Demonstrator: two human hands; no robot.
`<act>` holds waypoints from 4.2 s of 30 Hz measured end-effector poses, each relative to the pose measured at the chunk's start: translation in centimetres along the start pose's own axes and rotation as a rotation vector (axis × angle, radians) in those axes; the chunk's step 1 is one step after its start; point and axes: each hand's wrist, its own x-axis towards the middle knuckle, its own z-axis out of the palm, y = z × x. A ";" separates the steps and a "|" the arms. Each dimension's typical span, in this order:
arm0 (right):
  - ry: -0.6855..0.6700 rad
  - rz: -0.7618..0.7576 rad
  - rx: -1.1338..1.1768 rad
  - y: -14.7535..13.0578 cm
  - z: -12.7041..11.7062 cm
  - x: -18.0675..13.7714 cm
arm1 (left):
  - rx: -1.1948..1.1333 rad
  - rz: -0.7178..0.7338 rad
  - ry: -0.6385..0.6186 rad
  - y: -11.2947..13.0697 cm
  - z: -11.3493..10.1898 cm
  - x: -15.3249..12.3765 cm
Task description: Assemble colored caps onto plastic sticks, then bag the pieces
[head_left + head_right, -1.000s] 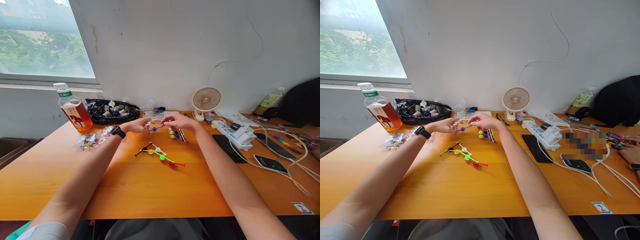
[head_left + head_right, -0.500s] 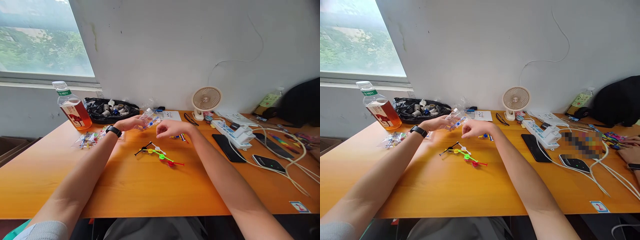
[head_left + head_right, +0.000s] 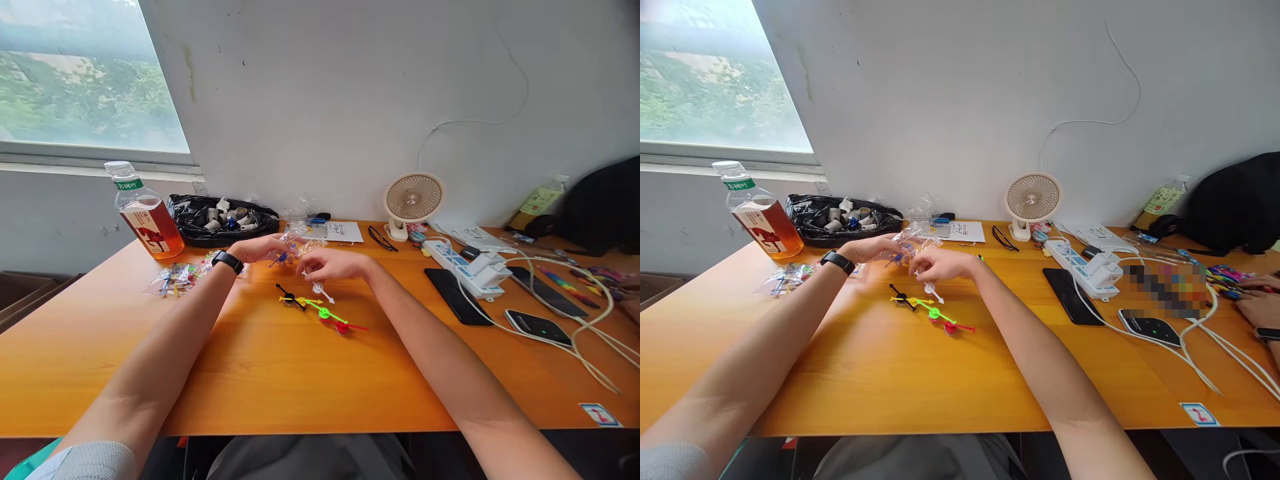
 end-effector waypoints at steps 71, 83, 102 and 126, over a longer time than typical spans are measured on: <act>0.379 0.233 -0.121 0.8 -2.9 -1.7 | -0.410 0.009 0.163 -1.4 -2.2 0.8; -0.578 0.509 -0.211 -1.4 -0.3 -1.5 | -0.388 0.058 0.216 -2.6 -1.5 1.6; -0.569 0.357 -0.201 -0.3 -0.4 -0.8 | -0.336 0.025 0.166 -3.8 0.8 2.9; 0.883 0.228 -0.527 -0.5 -6.3 -4.3 | -0.221 0.051 -0.019 -3.4 2.7 3.2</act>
